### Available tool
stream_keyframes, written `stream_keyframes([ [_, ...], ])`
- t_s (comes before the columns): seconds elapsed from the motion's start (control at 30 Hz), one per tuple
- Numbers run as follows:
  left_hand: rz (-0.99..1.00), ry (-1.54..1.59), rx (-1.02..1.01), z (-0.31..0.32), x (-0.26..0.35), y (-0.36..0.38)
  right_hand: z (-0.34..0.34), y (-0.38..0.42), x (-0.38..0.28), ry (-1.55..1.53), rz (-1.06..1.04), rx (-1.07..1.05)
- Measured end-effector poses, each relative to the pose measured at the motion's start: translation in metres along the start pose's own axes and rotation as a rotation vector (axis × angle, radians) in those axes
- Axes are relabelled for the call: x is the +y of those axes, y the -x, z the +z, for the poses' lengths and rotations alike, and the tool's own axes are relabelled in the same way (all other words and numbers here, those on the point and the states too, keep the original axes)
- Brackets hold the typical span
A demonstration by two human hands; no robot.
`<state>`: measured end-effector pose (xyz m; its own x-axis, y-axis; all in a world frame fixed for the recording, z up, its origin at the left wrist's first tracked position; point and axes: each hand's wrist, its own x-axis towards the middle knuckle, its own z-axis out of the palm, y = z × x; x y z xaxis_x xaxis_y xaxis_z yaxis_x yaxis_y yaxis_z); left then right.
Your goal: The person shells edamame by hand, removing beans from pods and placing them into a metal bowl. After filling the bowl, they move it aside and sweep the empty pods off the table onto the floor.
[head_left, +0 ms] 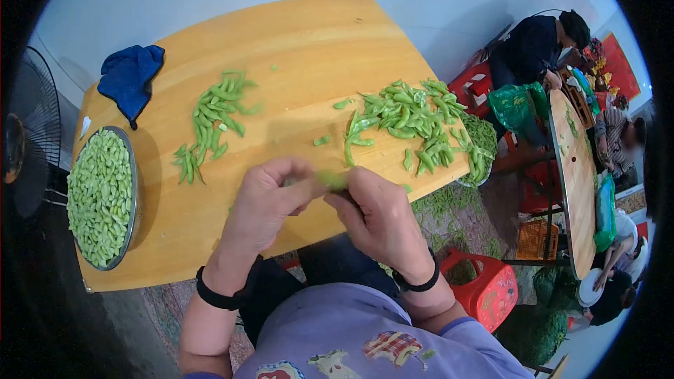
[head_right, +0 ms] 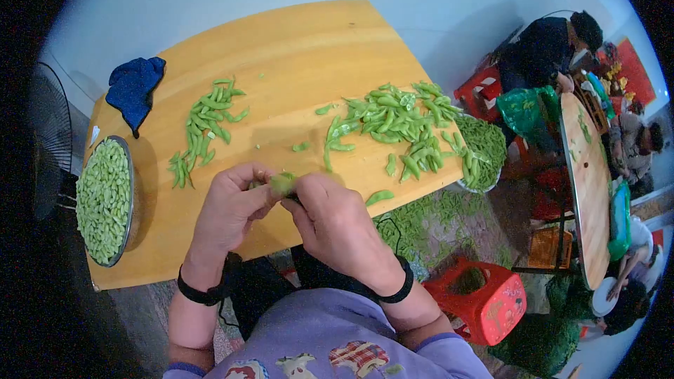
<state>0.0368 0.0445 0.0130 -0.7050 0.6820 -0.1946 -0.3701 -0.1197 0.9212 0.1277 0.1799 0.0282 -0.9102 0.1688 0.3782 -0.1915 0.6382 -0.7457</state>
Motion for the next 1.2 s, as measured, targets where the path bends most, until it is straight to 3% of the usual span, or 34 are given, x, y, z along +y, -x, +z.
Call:
stream_keyframes([
  [0.07, -0.041, 0.063, 0.006, -0.002, 0.002, 0.002, -0.002, -0.001, 0.005, 0.035, -0.047, -0.021],
  [0.17, -0.093, 0.2, 0.028, -0.003, -0.002, 0.0, -0.004, -0.003, 0.012, -0.706, 0.517, -0.218],
  [0.3, -0.093, 0.281, 0.098, -0.001, -0.01, -0.001, -0.003, 0.0, 0.025, -0.94, 0.574, -0.259],
  [0.5, -0.064, 0.191, 0.106, 0.002, -0.006, 0.001, -0.002, 0.0, 0.021, -0.896, 0.522, -0.274],
  [0.6, -0.061, 0.175, 0.115, 0.005, -0.007, 0.003, -0.003, 0.002, 0.021, -0.664, 0.402, -0.261],
  [0.87, -0.163, 0.424, -0.109, -0.009, -0.02, -0.004, -0.006, 0.003, 0.035, -1.499, 0.717, -0.41],
  [0.9, -0.187, 0.479, -0.136, -0.01, -0.022, -0.005, -0.003, 0.002, 0.031, -1.498, 0.712, -0.411],
  [0.97, -0.198, 0.429, -0.077, -0.002, -0.02, -0.004, 0.006, 0.005, 0.017, -0.805, 0.651, -0.067],
  [1.0, -0.206, 0.382, -0.014, 0.002, -0.019, -0.004, 0.007, 0.007, 0.016, -0.804, 0.645, -0.071],
  [1.07, -0.13, 0.256, -0.026, 0.005, -0.023, -0.006, 0.011, 0.011, 0.013, -0.189, 0.265, 0.022],
  [1.13, -0.053, 0.118, -0.019, 0.006, -0.022, -0.004, 0.011, 0.011, 0.013, -0.175, 0.126, 0.063],
  [1.2, -0.067, 0.098, 0.011, 0.009, -0.018, -0.001, -0.005, 0.007, 0.002, -0.687, 0.632, -0.08],
])
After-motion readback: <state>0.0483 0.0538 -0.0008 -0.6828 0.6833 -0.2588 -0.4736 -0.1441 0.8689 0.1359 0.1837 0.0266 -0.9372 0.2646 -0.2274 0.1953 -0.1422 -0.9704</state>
